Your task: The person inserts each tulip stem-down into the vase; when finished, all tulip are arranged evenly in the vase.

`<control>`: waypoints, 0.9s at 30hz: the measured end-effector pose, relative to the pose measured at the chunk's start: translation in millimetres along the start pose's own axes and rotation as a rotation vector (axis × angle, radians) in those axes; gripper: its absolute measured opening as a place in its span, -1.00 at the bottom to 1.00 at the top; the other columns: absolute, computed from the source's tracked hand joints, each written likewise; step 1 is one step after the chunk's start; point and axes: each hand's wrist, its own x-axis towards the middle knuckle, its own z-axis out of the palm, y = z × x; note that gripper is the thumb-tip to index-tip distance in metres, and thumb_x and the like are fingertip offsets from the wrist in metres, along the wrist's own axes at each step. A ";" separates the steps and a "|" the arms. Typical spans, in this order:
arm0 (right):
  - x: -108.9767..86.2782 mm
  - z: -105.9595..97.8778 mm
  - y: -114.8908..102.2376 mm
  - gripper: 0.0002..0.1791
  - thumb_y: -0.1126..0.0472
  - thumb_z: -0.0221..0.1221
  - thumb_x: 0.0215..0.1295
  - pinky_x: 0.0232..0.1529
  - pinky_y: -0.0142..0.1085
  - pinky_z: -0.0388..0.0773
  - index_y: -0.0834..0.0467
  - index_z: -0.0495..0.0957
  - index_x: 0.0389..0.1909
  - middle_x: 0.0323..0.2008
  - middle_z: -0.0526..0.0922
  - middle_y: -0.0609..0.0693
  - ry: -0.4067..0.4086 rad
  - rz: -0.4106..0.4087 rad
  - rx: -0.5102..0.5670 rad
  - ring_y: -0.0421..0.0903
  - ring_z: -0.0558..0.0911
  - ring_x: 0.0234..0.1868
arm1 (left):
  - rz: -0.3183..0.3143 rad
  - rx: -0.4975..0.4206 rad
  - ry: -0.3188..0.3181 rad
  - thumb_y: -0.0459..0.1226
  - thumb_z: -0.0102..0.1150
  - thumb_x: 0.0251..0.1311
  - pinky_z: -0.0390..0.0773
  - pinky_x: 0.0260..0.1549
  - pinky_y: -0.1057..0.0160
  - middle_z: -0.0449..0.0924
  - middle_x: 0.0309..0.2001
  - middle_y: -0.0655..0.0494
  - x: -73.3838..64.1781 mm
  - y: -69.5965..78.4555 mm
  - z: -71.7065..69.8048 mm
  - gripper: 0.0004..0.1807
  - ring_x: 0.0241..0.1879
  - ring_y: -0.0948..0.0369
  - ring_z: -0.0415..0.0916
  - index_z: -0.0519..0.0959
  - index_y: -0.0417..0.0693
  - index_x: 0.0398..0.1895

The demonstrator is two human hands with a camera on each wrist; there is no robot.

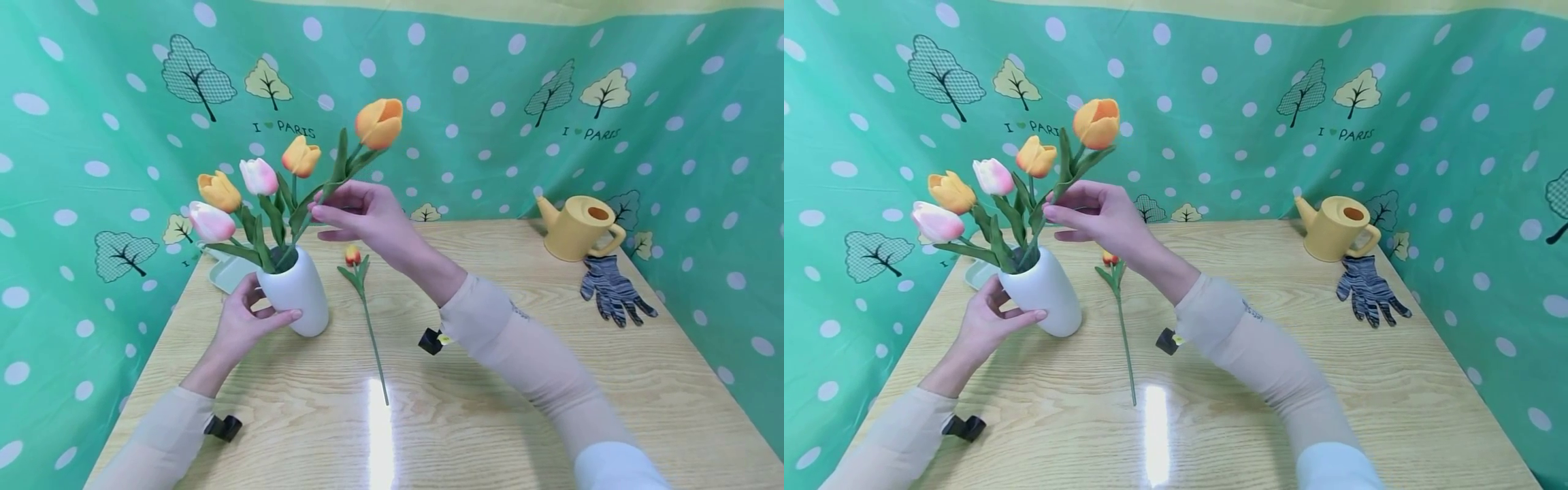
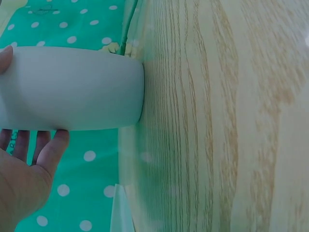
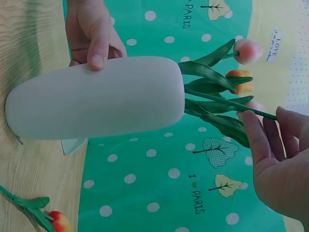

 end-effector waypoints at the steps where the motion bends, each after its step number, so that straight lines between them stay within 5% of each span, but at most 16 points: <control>1: 1.4 1.4 1.0 -0.78 0.33 0.33 0.34 0.00 0.01 0.70 0.31 0.63 -0.05 -0.07 0.69 0.23 -0.005 0.004 0.010 0.09 0.70 -0.05 | 0.000 0.001 -0.001 -0.31 0.58 0.04 0.66 -0.05 0.39 0.40 0.23 -0.02 0.2 0.1 0.0 -0.12 0.15 0.07 0.40 0.31 0.01 0.42; 18: 12.9 22.4 22.0 -0.66 0.33 0.30 0.36 -0.03 -0.08 0.73 0.36 0.57 0.10 0.00 0.70 0.17 -0.070 0.192 -0.015 0.03 0.70 0.01 | -0.010 -0.007 0.003 -0.34 0.57 0.03 0.66 -0.05 0.36 0.39 0.25 0.02 -3.8 -1.3 0.2 -0.11 0.15 0.09 0.42 0.30 0.04 0.43; 27: 16.2 29.6 28.6 -0.70 0.35 0.29 0.37 -0.09 -0.09 0.75 0.33 0.52 0.05 -0.11 0.67 0.16 -0.066 0.163 0.006 0.05 0.69 -0.05 | 0.008 -0.005 -0.002 -0.35 0.56 0.05 0.66 -0.05 0.37 0.38 0.27 0.00 -0.4 -1.0 1.4 -0.11 0.16 0.09 0.41 0.29 0.03 0.45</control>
